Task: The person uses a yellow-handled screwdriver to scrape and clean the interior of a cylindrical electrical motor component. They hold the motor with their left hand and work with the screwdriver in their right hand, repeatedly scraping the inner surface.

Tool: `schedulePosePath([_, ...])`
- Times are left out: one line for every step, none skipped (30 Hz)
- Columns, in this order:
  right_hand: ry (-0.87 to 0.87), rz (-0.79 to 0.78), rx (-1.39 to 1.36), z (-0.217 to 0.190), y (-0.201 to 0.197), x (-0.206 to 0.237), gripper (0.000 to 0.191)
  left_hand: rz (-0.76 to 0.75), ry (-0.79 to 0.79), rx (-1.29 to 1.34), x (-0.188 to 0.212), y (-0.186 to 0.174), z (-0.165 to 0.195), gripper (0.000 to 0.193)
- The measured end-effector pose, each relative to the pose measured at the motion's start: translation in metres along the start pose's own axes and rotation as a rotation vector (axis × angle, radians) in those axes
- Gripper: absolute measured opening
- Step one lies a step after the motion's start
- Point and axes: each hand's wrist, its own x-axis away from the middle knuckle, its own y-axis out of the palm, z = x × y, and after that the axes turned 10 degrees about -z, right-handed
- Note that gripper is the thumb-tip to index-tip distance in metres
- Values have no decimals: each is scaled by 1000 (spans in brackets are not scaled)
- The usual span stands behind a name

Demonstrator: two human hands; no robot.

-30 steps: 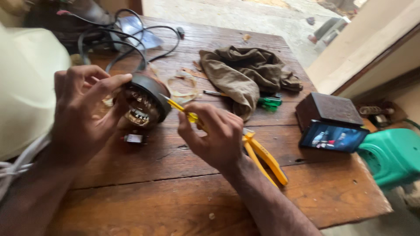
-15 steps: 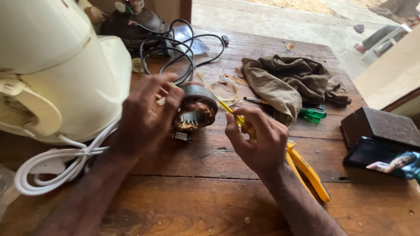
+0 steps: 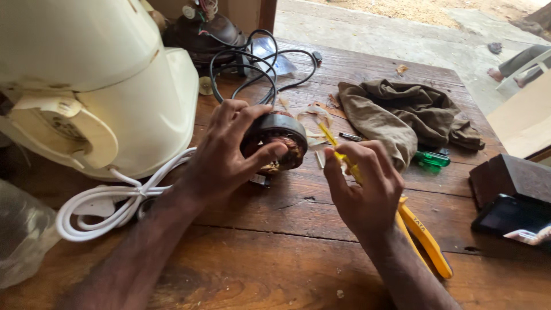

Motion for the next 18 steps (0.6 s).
schedulePosePath([-4,3,8,-2,-1,-1,18,7,24,-40,1,-1,0,77])
schedulePosePath([-9,8,17,-4,-2,-2,19,-17,26,-66,2,-3,-1,82])
schedulePosePath([-15,13,27,-5,-3,-3,20,-38,30,-92,1,-4,-1,89])
schedulePosePath([-28,16,18,-6,-3,-4,21,-61,33,-118,0,-5,-1,97])
schedulePosePath([-39,17,8,-7,-4,-3,22,-88,52,-89,0,-6,-1,104])
schedulePosePath([-50,16,-4,-8,-4,-2,23,-115,70,-60,0,-7,-1,112])
schedulePosePath([-71,14,-28,-8,-4,0,22,-141,88,-32,-1,-8,-2,121])
schedulePosePath([-92,14,-51,-8,-5,1,20,-186,25,11,-1,-9,-2,120])
schedulePosePath([-112,13,-73,-8,-6,4,19,-232,-38,57,0,-9,-3,119])
schedulePosePath([-120,-5,-89,-7,-5,5,18,-279,-101,104,0,-9,-3,119])
schedulePosePath([-129,-22,-105,-7,-3,6,17,-257,-78,97,0,-9,-4,118])
schedulePosePath([-138,-39,-123,-6,0,6,15,-234,-55,90,0,-8,-4,118])
schedulePosePath([-145,-116,-132,-6,1,7,17,-211,-32,81,0,-8,-5,117])
schedulePosePath([-149,-193,-141,-6,2,6,19,-182,-4,64,1,-8,-5,117])
schedulePosePath([-155,-270,-149,-7,4,6,20,-152,25,46,2,-8,-6,116])
schedulePosePath([-137,-320,-151,-8,7,4,21,-122,54,27,3,-8,-7,116])
schedulePosePath([-116,-370,-151,-10,9,3,22,-115,44,-7,3,-7,-7,117])
schedulePosePath([-94,-420,-150,-12,10,2,22,-108,34,-40,3,-6,-8,118])
